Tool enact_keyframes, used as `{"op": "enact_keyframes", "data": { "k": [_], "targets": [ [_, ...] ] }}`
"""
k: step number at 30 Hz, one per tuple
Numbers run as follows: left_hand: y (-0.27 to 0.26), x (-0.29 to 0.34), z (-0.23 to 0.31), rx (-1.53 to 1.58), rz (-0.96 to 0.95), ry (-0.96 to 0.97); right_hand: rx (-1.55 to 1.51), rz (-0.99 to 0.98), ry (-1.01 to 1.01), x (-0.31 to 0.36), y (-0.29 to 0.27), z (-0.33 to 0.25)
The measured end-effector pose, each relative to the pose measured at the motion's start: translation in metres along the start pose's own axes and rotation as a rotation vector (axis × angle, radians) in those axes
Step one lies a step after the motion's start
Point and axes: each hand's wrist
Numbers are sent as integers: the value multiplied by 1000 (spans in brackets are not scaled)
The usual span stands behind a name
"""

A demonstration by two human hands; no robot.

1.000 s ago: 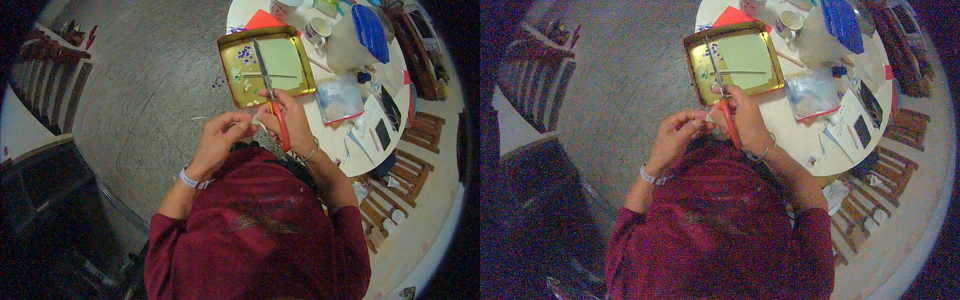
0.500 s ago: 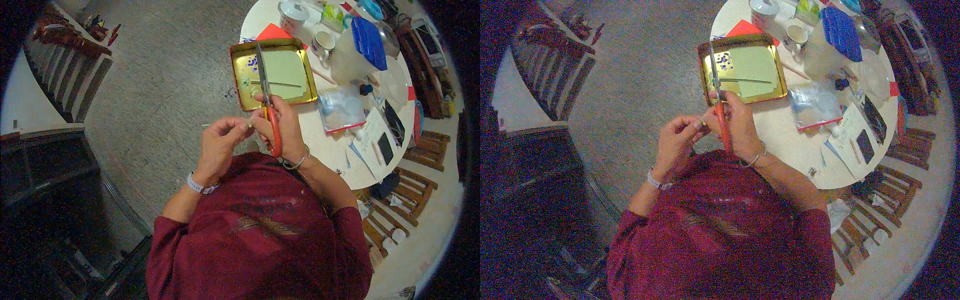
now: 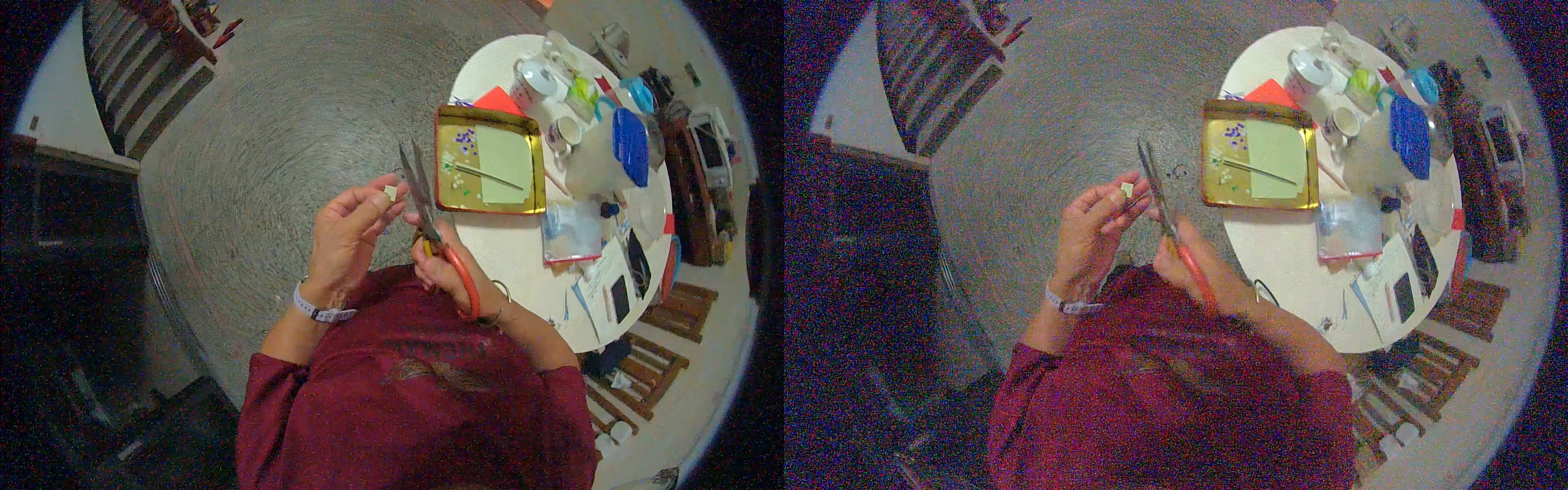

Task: The person folds a strip of light green paper on a table and uses scissors to cut it into small pieces. The person then places the cut pieces into a gold-colored tray containing other small items.

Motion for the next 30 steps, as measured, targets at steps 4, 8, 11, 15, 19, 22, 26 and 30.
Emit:
{"op": "enact_keyframes", "data": {
  "k": [4, 8, 11, 15, 19, 22, 26, 30],
  "targets": [
    [-30, 3, 15, 5, -6, 56, 174, -101, 85, -15, 23, -4],
    [-55, 12, 35, 30, 29, 108, 253, -144, 114, -32, 53, -8],
    [-74, 19, 47, 52, 59, 123, 323, -145, 83, -45, 76, -7],
    [-101, 25, 59, 81, 91, 164, 341, -159, 89, -62, 102, 0],
    [-117, 32, 74, 113, 95, 153, 334, -138, 93, -73, 124, 6],
    [-132, 33, 80, 155, 97, 143, 345, -120, 92, -82, 139, 8],
    [-144, 36, 89, 159, 114, 135, 439, -125, 22, -91, 152, 13],
    [-148, 35, 97, 168, 132, 103, 472, -114, 19, -96, 163, 12]
  ]
}}
Point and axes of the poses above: each hand's wrist, its own x-axis away from the middle knuckle, its own y-axis out of the palm, z = x × y
